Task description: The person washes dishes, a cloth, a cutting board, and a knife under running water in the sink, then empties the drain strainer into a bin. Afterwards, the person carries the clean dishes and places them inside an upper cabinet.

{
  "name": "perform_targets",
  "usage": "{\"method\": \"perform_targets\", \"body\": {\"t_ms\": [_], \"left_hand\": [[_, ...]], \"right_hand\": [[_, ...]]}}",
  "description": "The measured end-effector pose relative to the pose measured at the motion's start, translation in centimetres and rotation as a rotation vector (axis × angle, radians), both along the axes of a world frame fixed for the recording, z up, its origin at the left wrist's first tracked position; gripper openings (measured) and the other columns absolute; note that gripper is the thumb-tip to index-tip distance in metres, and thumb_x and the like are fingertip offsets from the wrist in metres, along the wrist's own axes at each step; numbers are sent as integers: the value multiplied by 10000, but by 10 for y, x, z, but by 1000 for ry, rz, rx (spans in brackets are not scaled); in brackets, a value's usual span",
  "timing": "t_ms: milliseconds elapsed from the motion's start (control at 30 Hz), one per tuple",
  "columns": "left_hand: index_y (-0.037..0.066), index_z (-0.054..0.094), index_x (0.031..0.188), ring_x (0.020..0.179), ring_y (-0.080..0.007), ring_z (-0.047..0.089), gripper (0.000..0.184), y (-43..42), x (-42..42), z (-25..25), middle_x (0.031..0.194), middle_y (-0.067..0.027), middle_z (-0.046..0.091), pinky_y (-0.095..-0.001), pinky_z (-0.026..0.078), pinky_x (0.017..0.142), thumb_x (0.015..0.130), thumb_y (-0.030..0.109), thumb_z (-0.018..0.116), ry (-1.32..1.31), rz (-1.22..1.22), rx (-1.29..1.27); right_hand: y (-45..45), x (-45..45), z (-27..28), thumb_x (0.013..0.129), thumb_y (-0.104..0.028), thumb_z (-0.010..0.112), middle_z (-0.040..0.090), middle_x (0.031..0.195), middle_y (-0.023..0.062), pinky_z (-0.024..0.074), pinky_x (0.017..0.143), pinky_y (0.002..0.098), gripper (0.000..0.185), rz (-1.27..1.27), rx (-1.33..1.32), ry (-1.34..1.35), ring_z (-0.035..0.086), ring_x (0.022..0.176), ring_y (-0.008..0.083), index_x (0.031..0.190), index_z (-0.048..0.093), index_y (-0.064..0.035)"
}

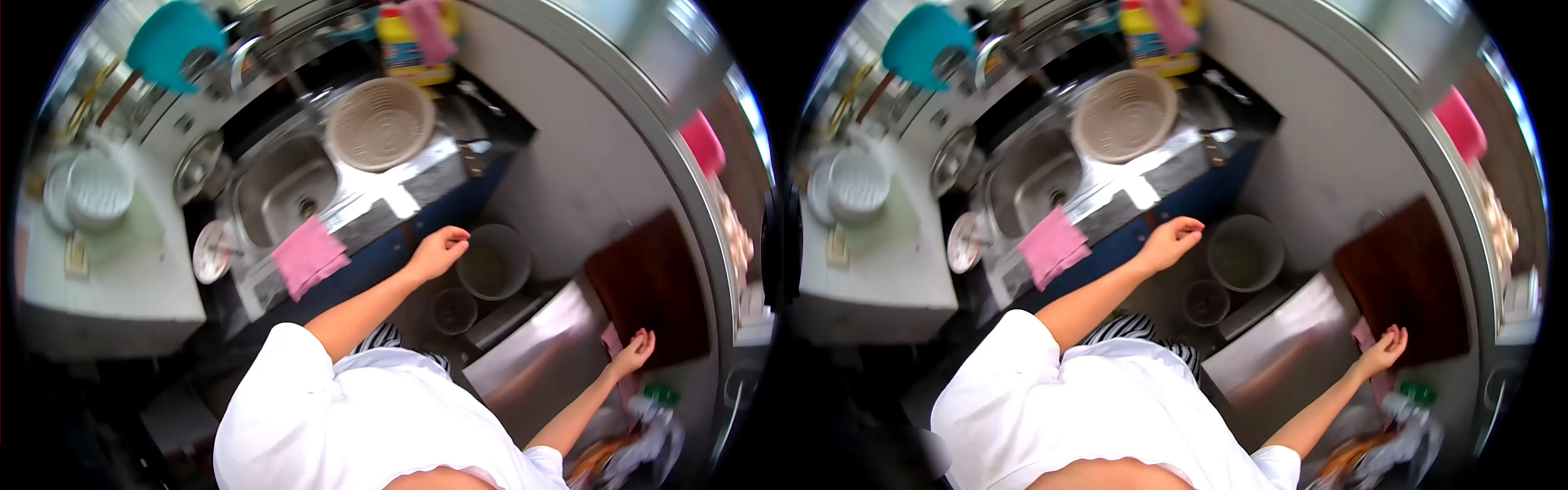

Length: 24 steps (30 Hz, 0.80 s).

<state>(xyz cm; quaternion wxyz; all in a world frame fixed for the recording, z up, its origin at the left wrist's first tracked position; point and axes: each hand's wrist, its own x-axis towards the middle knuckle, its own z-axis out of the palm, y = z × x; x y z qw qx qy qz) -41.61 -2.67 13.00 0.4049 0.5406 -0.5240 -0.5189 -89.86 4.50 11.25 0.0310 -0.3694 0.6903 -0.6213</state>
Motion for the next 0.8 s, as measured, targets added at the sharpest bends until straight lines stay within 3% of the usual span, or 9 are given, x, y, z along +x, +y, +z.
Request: {"method": "perform_targets", "body": {"t_ms": [133, 167, 233, 267, 367, 500, 633, 733, 800], "left_hand": [[21, 559, 994, 816, -88, 541, 188, 27, 129, 23, 914, -18, 593, -228, 432, 747, 841, 130, 551, 201, 342, -76], [37, 559, 1014, 912, -171, 546, 239, 35, 160, 33, 1014, -82, 577, -280, 428, 792, 801, 140, 588, 358, 408, 28], [67, 562, 1041, 1046, -279, 491, 328, 59, 200, 22, 1137, -172, 513, -367, 390, 873, 734, 167, 621, -998, 449, -238], [93, 573, 1050, 1129, -346, 410, 389, 73, 221, 10, 1217, -216, 437, -425, 329, 934, 681, 200, 631, -1271, 325, -170], [84, 578, 1055, 1123, -336, 408, 356, 106, 252, -6, 1219, -183, 436, -456, 326, 919, 721, 207, 602, -866, 449, -119], [54, 581, 1022, 1052, -336, 467, 302, 149, 282, -30, 1101, -186, 518, -420, 379, 887, 729, 129, 571, -825, 479, -140], [41, 575, 935, 994, -325, 488, 228, 147, 294, -50, 1060, -144, 534, -381, 419, 841, 713, 91, 554, -712, 410, -166], [75, 569, 927, 905, -301, 495, 252, 138, 305, -67, 1009, -111, 511, -383, 423, 782, 682, 127, 587, -698, 417, -233], [97, 561, 901, 891, -270, 488, 265, 137, 304, -72, 1000, -90, 493, -370, 421, 748, 644, 148, 603, -762, 417, -230]], "right_hand": [[-56, 163, 12, 877, -44, 454, 549, 998, 114, 455, 787, 274, 272, 497, 126, -182, 547, 859, 162, 1145, 461, 4], [-70, 210, 18, 874, -43, 463, 552, 990, 114, 473, 776, 276, 248, 602, 167, -166, 551, 861, 158, 1114, 485, 14], [-94, 308, 26, 874, -44, 469, 560, 969, 107, 495, 752, 268, 210, 827, 213, -148, 571, 869, 162, 1067, 518, 26], [-103, 357, 29, 876, -41, 464, 562, 968, 105, 494, 749, 268, 203, 961, 225, -176, 576, 865, 162, 1058, 524, 28], [-119, 490, 34, 844, -28, 499, 599, 880, 83, 465, 712, 244, 197, 1267, 308, 18, 590, 829, 135, 1032, 545, 11], [-127, 638, 8, 787, -23, 525, 618, 855, 133, 472, 676, 297, 181, 1641, 338, 304, 616, 790, 237, 960, 577, -30], [-153, 749, -75, 770, -77, 453, 618, 919, 111, 462, 740, 400, 265, 1742, 467, 945, 586, 858, 302, 977, 615, -111], [-168, 793, -145, 778, -84, 437, 622, 941, 99, 469, 732, 413, 269, 1698, 476, 1105, 592, 867, 299, 954, 633, -137], [-174, 816, -166, 762, -84, 464, 578, 1043, 81, 480, 705, 403, 258, 1689, 679, 1536, 600, 853, 291, 981, 597, -112]]}}
